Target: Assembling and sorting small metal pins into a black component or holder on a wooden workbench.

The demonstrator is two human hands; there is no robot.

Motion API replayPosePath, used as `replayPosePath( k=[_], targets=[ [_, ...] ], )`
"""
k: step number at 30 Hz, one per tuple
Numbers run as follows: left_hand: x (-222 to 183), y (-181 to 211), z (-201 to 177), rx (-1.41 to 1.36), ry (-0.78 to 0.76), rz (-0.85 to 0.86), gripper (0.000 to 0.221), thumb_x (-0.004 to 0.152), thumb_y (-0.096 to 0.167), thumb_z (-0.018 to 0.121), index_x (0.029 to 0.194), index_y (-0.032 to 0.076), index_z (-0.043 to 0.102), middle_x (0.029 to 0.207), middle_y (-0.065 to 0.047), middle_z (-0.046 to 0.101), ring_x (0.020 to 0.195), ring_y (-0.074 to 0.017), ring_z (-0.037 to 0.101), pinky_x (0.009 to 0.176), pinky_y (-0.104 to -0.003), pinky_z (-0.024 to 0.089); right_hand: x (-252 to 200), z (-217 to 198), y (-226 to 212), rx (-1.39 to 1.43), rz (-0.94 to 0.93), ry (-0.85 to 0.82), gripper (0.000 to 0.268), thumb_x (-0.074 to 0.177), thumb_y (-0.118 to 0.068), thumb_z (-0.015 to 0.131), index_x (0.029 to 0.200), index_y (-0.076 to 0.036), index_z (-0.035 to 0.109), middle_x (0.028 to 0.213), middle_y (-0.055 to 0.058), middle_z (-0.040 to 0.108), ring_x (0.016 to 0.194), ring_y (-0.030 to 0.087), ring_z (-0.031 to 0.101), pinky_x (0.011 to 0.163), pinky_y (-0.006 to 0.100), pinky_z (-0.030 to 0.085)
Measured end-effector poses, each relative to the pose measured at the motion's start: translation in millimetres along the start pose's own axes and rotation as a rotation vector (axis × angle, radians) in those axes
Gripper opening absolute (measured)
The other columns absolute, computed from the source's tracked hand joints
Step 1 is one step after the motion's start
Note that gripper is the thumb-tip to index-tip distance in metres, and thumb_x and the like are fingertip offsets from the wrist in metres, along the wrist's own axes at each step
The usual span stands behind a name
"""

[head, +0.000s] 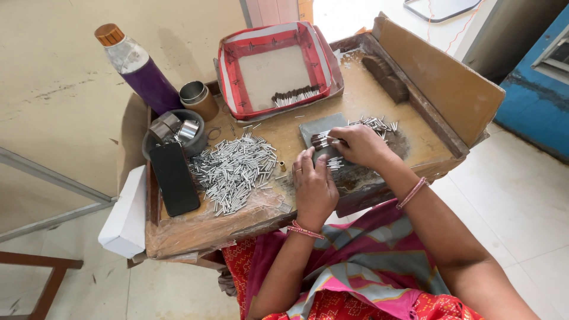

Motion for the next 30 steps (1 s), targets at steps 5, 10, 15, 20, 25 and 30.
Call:
replayPosePath(
  k=[5,10,15,20,25,30],
  targets=[
    [0,-1,-1,-0.021,0.0,-0.019,0.029,0.093,0.01,0.06,0.121,0.0,0.064,0.139,-0.025,0.052,0.136,-0.0437,0.044,0.115,-0.055,0.033,-2,10,7,-0.09,-0.034,0.007,0.013,0.091,-0.02,0.07,0.099,-0.009,0.07,0.081,0.018,0.07,0.079,0.04,0.067,0.069,0.049,0.052],
    [-2,0,1,-0.023,-0.015,-0.029,0.03,0.093,0.01,0.061,0.121,0.0,0.064,0.139,-0.025,0.052,0.136,-0.0437,0.043,0.116,-0.055,0.033,2,3,11,-0.009,0.028,-0.028,0.02,0.085,-0.018,0.069,0.103,-0.009,0.07,0.077,0.018,0.069,0.073,0.039,0.067,0.065,0.048,0.052],
    [0,-2,2,0.006,0.006,0.014,0.042,0.091,0.01,0.061,0.13,-0.004,0.06,0.141,-0.026,0.05,0.137,-0.0455,0.041,0.116,-0.057,0.03,6,9,18,0.133,-0.004,-0.266,0.017,0.084,-0.019,0.072,0.095,-0.007,0.073,0.075,0.017,0.068,0.059,0.036,0.057,0.062,0.04,0.054],
    [1,-1,3,0.016,-0.001,-0.002,0.037,0.091,0.01,0.062,0.126,-0.002,0.061,0.141,-0.026,0.051,0.137,-0.045,0.042,0.117,-0.057,0.03,7,5,13,0.066,0.069,-0.046,0.025,0.086,-0.018,0.068,0.108,-0.01,0.073,0.075,0.02,0.066,0.065,0.038,0.065,0.063,0.043,0.053],
    [-1,-1,1,0.01,0.005,-0.002,0.035,0.091,0.01,0.062,0.123,-0.002,0.062,0.139,-0.026,0.051,0.137,-0.0452,0.042,0.117,-0.057,0.03,5,10,13,-0.037,0.033,0.015,0.019,0.089,-0.02,0.069,0.104,-0.009,0.073,0.084,0.022,0.068,0.077,0.042,0.066,0.067,0.047,0.054],
    [0,-1,1,-0.015,0.015,0.004,0.035,0.09,0.01,0.062,0.123,-0.003,0.061,0.138,-0.026,0.052,0.136,-0.0445,0.043,0.117,-0.057,0.031,6,8,10,-0.106,0.036,-0.055,0.02,0.089,-0.021,0.069,0.104,-0.009,0.071,0.086,0.021,0.07,0.082,0.042,0.067,0.071,0.05,0.052]
  ],
)
Point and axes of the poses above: each hand's wrist, its own x-axis towards the middle knuckle, its own z-axis out of the palm, y = z × x, the point moved 4 cm from there along x, towards the middle knuckle
